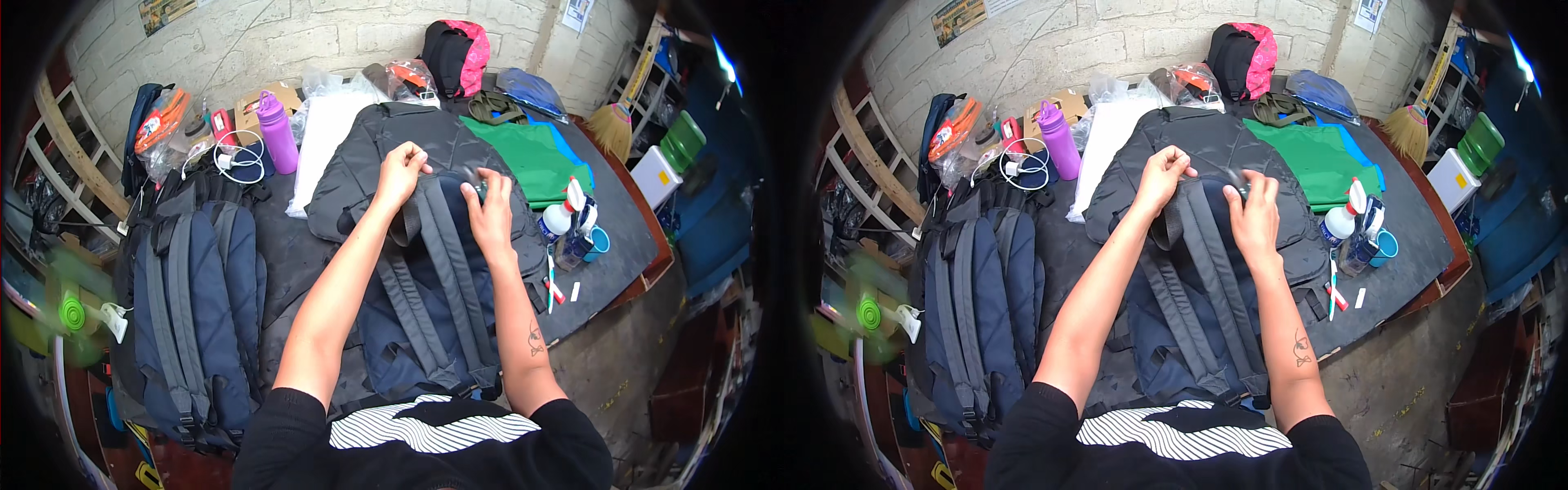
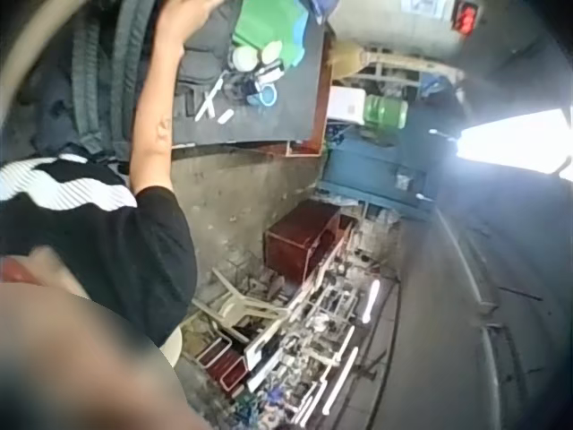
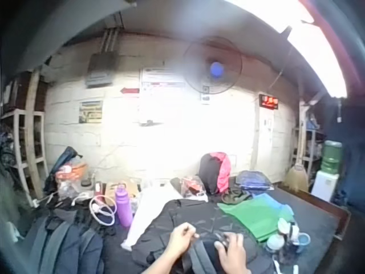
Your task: Inspecting backpacks for defects and trimming loose threads using scissors on a workbench.
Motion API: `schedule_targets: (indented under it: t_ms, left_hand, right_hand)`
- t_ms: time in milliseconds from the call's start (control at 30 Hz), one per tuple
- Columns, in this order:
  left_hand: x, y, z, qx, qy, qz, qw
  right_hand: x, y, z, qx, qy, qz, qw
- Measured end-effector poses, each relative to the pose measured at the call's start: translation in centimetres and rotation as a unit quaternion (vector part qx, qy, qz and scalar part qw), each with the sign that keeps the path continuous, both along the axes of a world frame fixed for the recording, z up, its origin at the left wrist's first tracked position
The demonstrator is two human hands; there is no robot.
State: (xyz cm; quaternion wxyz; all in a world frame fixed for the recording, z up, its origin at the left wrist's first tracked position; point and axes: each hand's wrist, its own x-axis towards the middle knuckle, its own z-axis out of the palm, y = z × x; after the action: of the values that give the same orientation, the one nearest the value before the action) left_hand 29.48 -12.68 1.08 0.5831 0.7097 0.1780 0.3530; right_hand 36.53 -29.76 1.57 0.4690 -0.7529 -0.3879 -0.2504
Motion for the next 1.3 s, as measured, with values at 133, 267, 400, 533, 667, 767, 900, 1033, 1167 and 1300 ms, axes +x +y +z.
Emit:
schedule_targets:
  t_ms: [133,267,400,533,667,767,900,1033,1167,1300]
  left_hand:
    - [0.3,-0.6,-0.4,0.023,-0.001,-0.006,1.0]
    - [0.4,-0.7,-0.1,0.007,-0.019,-0.012,1.0]
    - [-0.4,-0.4,-0.3,0.01,-0.064,0.017,0.998]
    - [-6.5,-0.5,0.1,0.06,-0.136,0.116,0.982]
    - [-16.2,-2.1,-8.1,-0.109,-0.028,0.168,0.979]
    - [-21.5,-6.9,-15.3,-0.155,0.139,0.134,0.969]
    - [-21.0,-10.6,-12.2,-0.183,0.125,0.086,0.971]
    - [-19.4,-8.4,-10.2,-0.116,0.033,0.081,0.989]
    - [-18.1,-5.6,-5.8,0.091,-0.027,0.139,0.986]
    - [-19.3,-5.9,-5.6,0.19,0.166,0.212,0.944]
  right_hand:
    - [-1.0,0.4,1.5,-0.069,-0.044,0.05,0.995]
    - [-0.6,1.3,1.9,-0.152,-0.11,0.023,0.982]
    - [0.0,1.1,1.7,-0.076,-0.052,0.02,0.996]
    - [3.5,-2.9,-0.4,0.014,0.059,0.027,0.998]
    - [5.8,-11.7,-7.6,-0.124,0.236,0.038,0.963]
    - [4.9,-15.6,-14.0,-0.187,0.407,0.086,0.89]
    - [2.2,-15.7,-13.6,-0.185,0.367,0.072,0.909]
    - [1.7,-13.6,-11.9,0.085,0.364,0.176,0.911]
    - [2.2,-11.6,-8.4,0.21,0.307,0.185,0.91]
    - [1.6,-10.7,-7.6,-0.01,0.19,-0.057,0.98]
